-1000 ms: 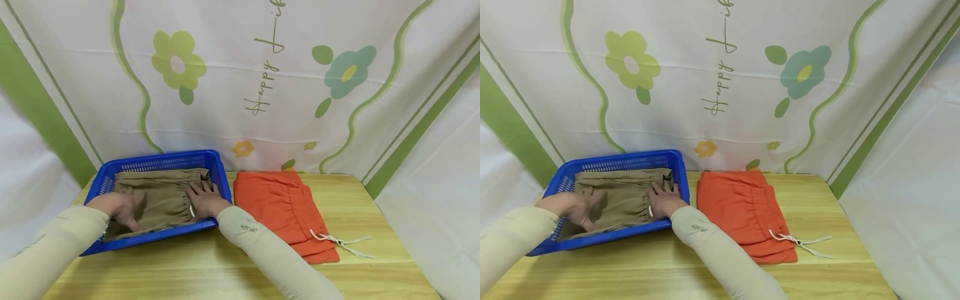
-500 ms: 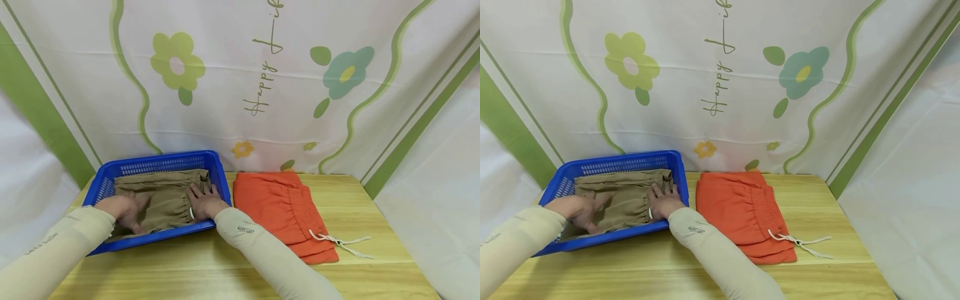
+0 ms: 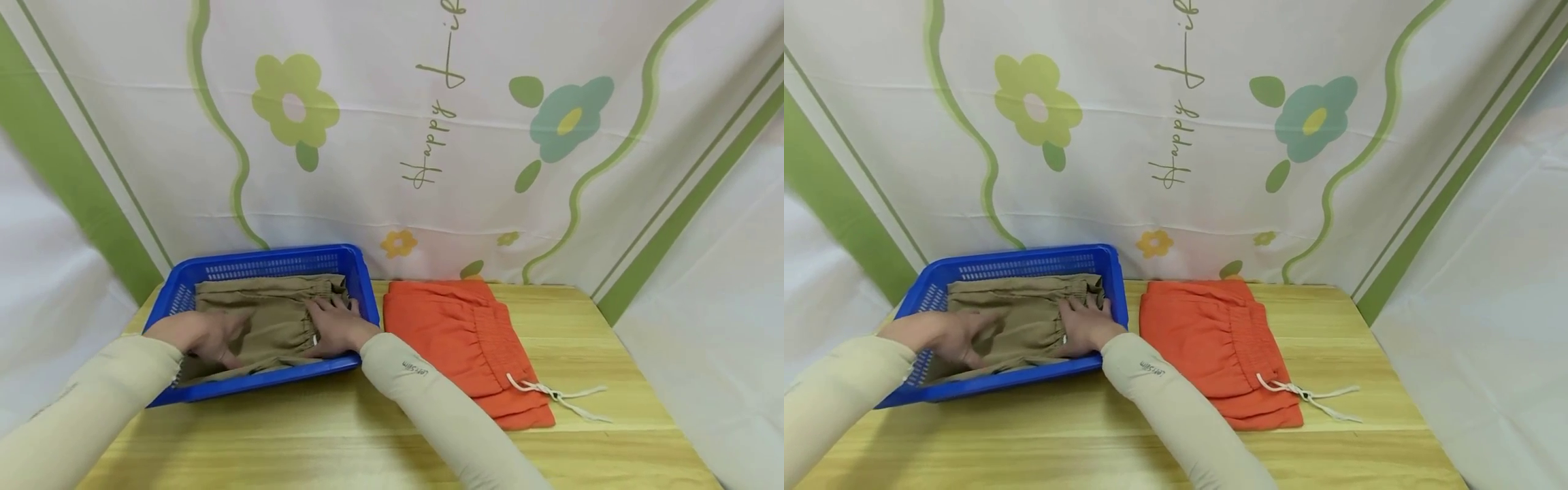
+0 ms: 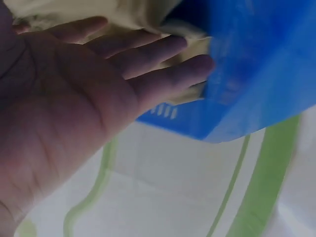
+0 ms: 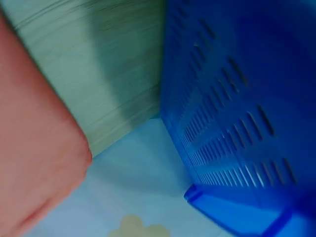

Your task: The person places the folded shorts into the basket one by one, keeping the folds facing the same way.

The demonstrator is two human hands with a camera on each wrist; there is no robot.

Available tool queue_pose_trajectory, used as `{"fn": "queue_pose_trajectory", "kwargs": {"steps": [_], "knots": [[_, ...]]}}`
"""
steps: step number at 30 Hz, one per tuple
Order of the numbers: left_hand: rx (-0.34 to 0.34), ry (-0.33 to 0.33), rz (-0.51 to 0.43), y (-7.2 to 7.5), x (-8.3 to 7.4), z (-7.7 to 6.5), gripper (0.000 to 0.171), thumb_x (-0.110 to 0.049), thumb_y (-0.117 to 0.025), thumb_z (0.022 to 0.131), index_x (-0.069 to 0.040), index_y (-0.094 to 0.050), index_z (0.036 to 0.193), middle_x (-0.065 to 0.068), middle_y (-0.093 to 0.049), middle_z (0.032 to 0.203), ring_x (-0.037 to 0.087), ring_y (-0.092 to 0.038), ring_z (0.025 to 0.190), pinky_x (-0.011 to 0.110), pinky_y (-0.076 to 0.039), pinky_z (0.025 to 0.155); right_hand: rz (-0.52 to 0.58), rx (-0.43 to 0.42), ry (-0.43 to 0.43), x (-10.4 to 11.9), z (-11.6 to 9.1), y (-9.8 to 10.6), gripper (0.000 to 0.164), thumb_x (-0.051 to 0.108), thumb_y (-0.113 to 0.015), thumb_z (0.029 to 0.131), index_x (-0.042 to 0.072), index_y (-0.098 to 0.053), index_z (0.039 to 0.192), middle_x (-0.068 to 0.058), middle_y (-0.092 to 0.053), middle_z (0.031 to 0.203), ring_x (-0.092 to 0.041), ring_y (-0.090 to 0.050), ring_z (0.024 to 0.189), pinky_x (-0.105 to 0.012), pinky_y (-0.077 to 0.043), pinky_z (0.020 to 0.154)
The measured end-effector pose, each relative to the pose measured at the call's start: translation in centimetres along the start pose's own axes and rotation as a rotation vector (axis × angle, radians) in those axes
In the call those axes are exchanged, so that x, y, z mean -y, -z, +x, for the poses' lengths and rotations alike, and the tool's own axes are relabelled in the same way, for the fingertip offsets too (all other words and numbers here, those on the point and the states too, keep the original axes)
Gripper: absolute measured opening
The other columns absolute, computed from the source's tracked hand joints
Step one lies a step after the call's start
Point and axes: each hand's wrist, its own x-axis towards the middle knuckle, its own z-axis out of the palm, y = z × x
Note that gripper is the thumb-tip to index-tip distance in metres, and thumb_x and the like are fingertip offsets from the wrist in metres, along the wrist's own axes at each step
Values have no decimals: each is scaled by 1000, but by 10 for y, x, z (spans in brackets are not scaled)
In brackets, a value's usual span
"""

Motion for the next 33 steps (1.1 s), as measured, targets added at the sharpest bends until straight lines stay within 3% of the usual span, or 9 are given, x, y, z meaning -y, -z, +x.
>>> {"fn": "queue_pose_trajectory", "kwargs": {"steps": [4, 9, 16, 28, 33], "knots": [[-30, -14, -25, 5, -13, -11, 99, -42, -74, 92, 13, -21, 155, 40, -31, 151, 61, -31, 135, 70, -31, 106, 149, -30, 75, -2, -7, 9, 87, 59, -65, 93, 25, -25, 163, -1, -28, 165, -31, -18, 153, -67, -12, 117], [-105, -84, 20, 8, -37, -19, 86, -43, -68, 96, 8, -31, 154, 38, -38, 148, 58, -37, 134, 70, -34, 104, 234, -94, 133, -3, -25, 21, 77, 52, -66, 96, 24, -34, 160, 1, -35, 161, -27, -28, 150, -64, -21, 117], [-288, -133, 121, 5, -70, -26, 70, -44, -61, 100, -3, -41, 154, 30, -46, 148, 55, -44, 130, 72, -38, 99, 248, -212, 197, -8, -54, 40, 61, 44, -64, 99, 22, -46, 153, 2, -46, 154, -22, -39, 144, -44, -40, 112], [-546, -165, 65, -6, -101, -29, 66, -37, -63, 101, -5, -42, 154, 26, -47, 149, 53, -45, 132, 71, -37, 101, 278, -423, 194, -39, -102, 44, 50, 35, -66, 100, 18, -54, 146, -1, -52, 145, -22, -47, 135, -44, -41, 110], [-637, -163, 70, -13, -110, -27, 67, -35, -66, 100, -3, -42, 154, 28, -50, 145, 52, -48, 129, 70, -39, 100, 276, -453, 172, -49, -116, 40, 50, 34, -67, 99, 17, -55, 145, -3, -51, 147, -22, -45, 136, -44, -40, 111]]}}
